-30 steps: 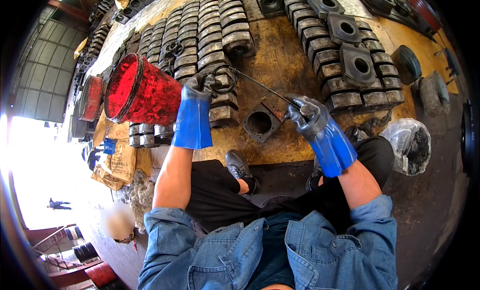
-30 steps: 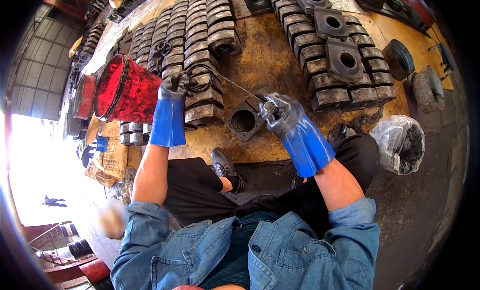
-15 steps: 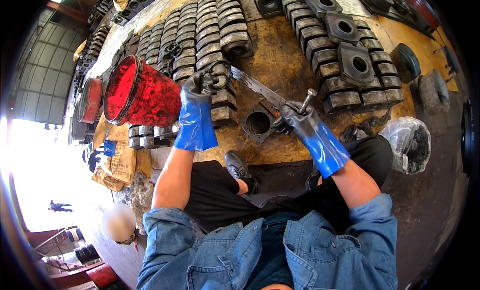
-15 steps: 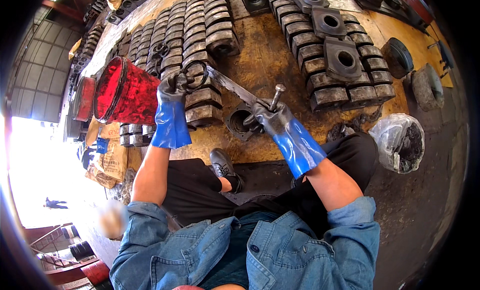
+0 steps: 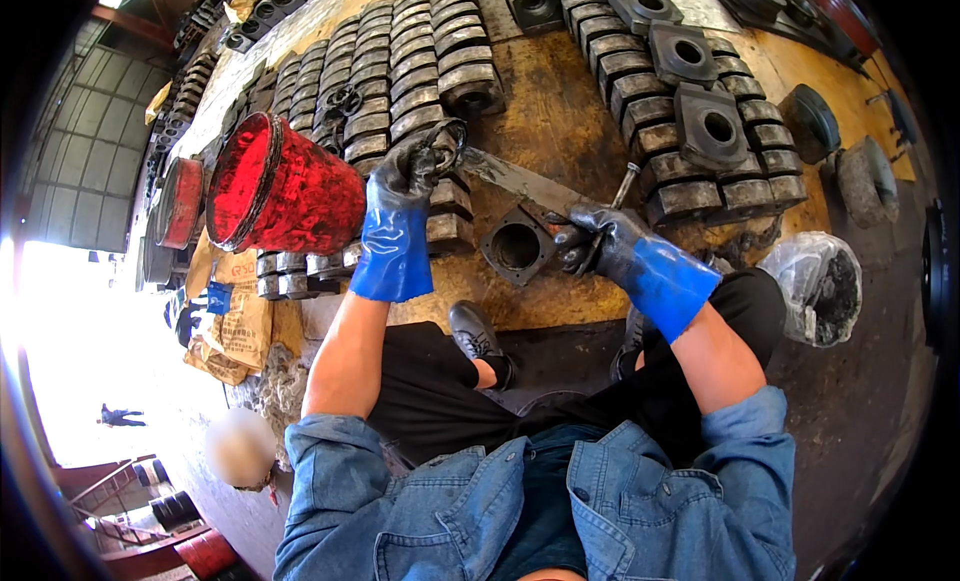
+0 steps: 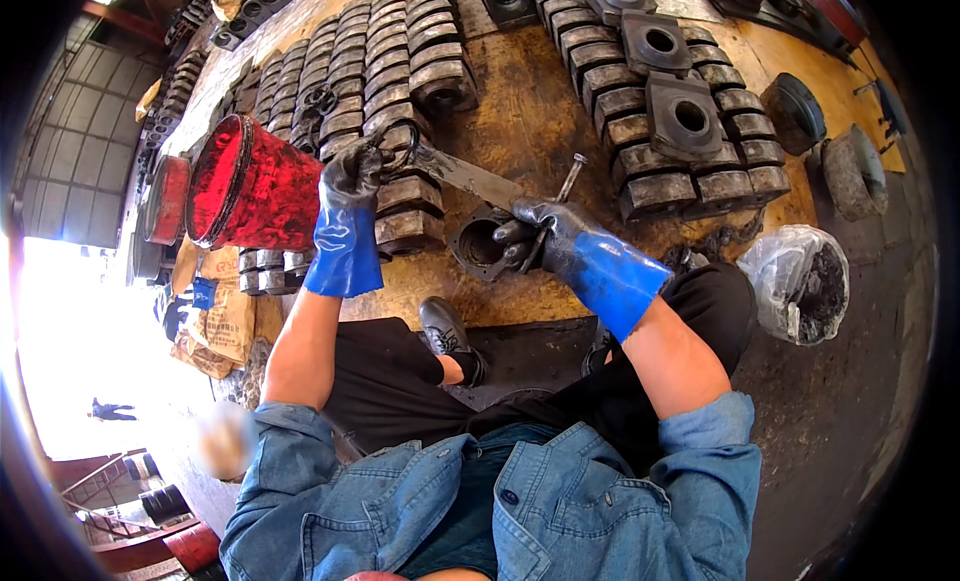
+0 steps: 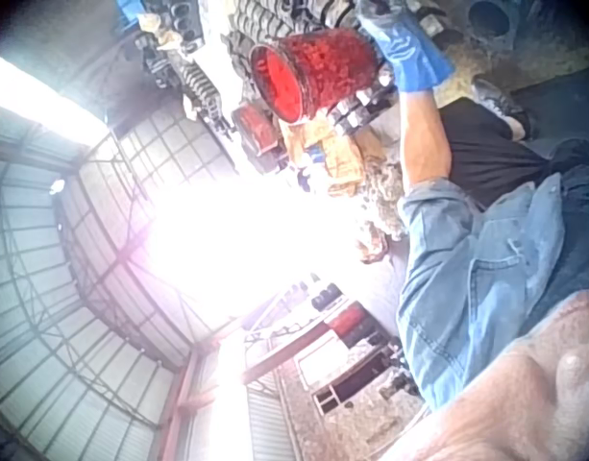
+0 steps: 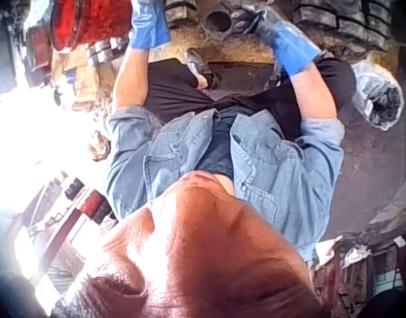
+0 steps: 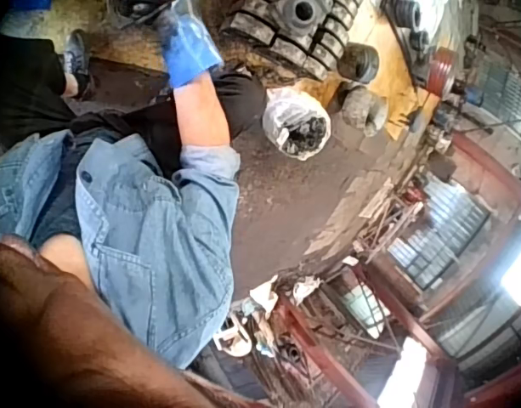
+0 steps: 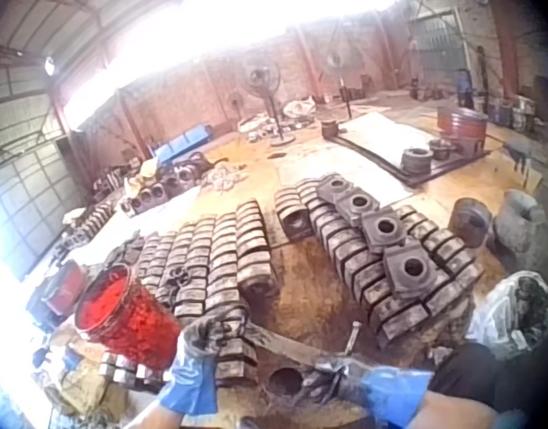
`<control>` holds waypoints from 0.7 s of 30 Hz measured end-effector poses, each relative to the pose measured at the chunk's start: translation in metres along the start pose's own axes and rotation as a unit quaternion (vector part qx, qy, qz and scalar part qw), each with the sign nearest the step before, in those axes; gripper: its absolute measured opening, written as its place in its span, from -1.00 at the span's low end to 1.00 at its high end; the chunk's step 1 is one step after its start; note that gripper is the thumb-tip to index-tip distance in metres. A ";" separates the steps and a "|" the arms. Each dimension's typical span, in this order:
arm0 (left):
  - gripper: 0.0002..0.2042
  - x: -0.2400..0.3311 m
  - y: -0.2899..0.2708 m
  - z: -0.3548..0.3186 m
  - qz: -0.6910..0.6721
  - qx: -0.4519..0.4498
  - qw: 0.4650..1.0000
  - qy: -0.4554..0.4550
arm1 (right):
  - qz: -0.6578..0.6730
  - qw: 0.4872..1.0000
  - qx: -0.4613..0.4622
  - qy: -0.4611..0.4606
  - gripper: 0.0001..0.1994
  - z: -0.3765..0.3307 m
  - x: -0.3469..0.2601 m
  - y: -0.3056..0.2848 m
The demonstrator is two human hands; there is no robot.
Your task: The person scoops a dark paste from a white bag using a metal trowel and applies it into the central cavity of a square metal component. The person repeatedly scrapes the trowel against the component's edges to smooth the paste and ensure coverage.
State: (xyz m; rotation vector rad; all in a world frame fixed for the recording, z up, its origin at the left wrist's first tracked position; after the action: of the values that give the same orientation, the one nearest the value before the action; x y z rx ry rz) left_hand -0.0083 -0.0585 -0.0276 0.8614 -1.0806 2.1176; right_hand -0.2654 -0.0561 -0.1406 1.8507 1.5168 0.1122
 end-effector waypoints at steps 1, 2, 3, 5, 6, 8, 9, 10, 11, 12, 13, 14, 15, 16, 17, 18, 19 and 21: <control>-0.75 0.004 0.001 0.000 0.010 -0.006 1.000 0.014 | 0.001 1.000 0.001 -0.001 -0.69 -0.001 -0.003 -0.001; -0.75 0.007 0.002 -0.001 0.009 -0.008 1.000 0.014 | -0.009 1.000 -0.001 0.003 -0.69 -0.002 -0.006 -0.003; -0.75 0.010 0.004 -0.001 -0.013 -0.015 1.000 0.000 | -0.019 1.000 -0.003 0.007 -0.69 -0.004 -0.008 -0.004; -0.74 0.003 0.003 -0.003 -0.032 -0.021 0.999 -0.015 | -0.051 0.998 0.007 -0.020 -0.68 -0.012 -0.011 0.002; -0.78 -0.009 0.001 -0.004 -0.018 -0.008 1.000 0.007 | -0.082 0.995 0.017 -0.048 -0.67 -0.015 -0.013 0.003; -0.80 -0.010 0.000 0.000 -0.009 -0.001 1.000 0.030 | -0.100 0.992 0.033 -0.066 -0.68 -0.010 -0.014 -0.003; -0.79 -0.011 0.003 0.002 0.062 -0.038 0.996 0.043 | -0.120 0.988 0.047 -0.083 -0.69 -0.008 -0.015 -0.006; -0.77 -0.010 0.006 0.002 0.134 -0.074 0.987 0.056 | -0.118 0.988 0.047 -0.083 -0.69 -0.009 -0.013 -0.005; -0.77 -0.009 0.006 0.001 0.134 -0.076 0.986 0.057 | -0.136 0.982 0.059 -0.120 -0.71 -0.009 -0.015 -0.005; -0.76 -0.007 0.008 0.000 0.144 -0.079 0.983 0.083 | -0.153 0.973 0.070 -0.157 -0.73 -0.010 -0.017 -0.005; -0.74 -0.004 0.009 -0.001 0.153 -0.082 0.979 0.110 | -0.152 0.973 0.070 -0.158 -0.73 -0.010 -0.017 -0.005; -0.74 -0.004 0.009 -0.001 0.153 -0.083 0.979 0.110 | -0.209 0.956 0.079 -0.188 -0.74 -0.010 -0.020 -0.004; -0.76 -0.008 0.010 -0.002 0.162 -0.103 0.977 0.092 | -0.266 0.935 0.089 -0.218 -0.75 -0.010 -0.022 -0.004; -0.78 -0.011 0.012 -0.003 0.170 -0.123 0.975 0.073 | -0.265 0.935 0.089 -0.218 -0.75 -0.002 -0.018 -0.011; -0.78 -0.010 0.015 -0.003 0.168 -0.124 0.975 0.074 | -0.178 0.949 -0.003 -0.259 -0.75 0.001 -0.015 -0.011; -0.78 -0.013 0.018 -0.005 0.147 -0.136 0.979 0.023 | -0.171 0.948 -0.023 -0.266 -0.77 0.006 -0.014 -0.016; -0.77 -0.017 0.018 -0.007 0.128 -0.146 0.981 -0.030 | -0.164 0.947 -0.045 -0.272 -0.78 0.005 -0.014 -0.014; -0.77 -0.022 0.016 -0.007 0.152 -0.149 0.977 -0.014 | -0.003 0.970 -0.167 -0.176 -0.82 0.004 -0.006 -0.003</control>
State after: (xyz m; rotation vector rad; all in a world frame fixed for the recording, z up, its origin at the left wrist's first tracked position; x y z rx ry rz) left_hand -0.0095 -0.0648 -0.0551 0.6157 -1.5811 2.1084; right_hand -0.2676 -0.0630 -0.1429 1.5042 1.1768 0.0302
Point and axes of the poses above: each hand's wrist, its own z-axis towards the middle knuckle, its own y-axis out of the palm, x = y × z, the point moved 5 cm from there along z, towards the middle knuckle, and after that the axes turned 11 degrees about x, right-handed, at the moved point
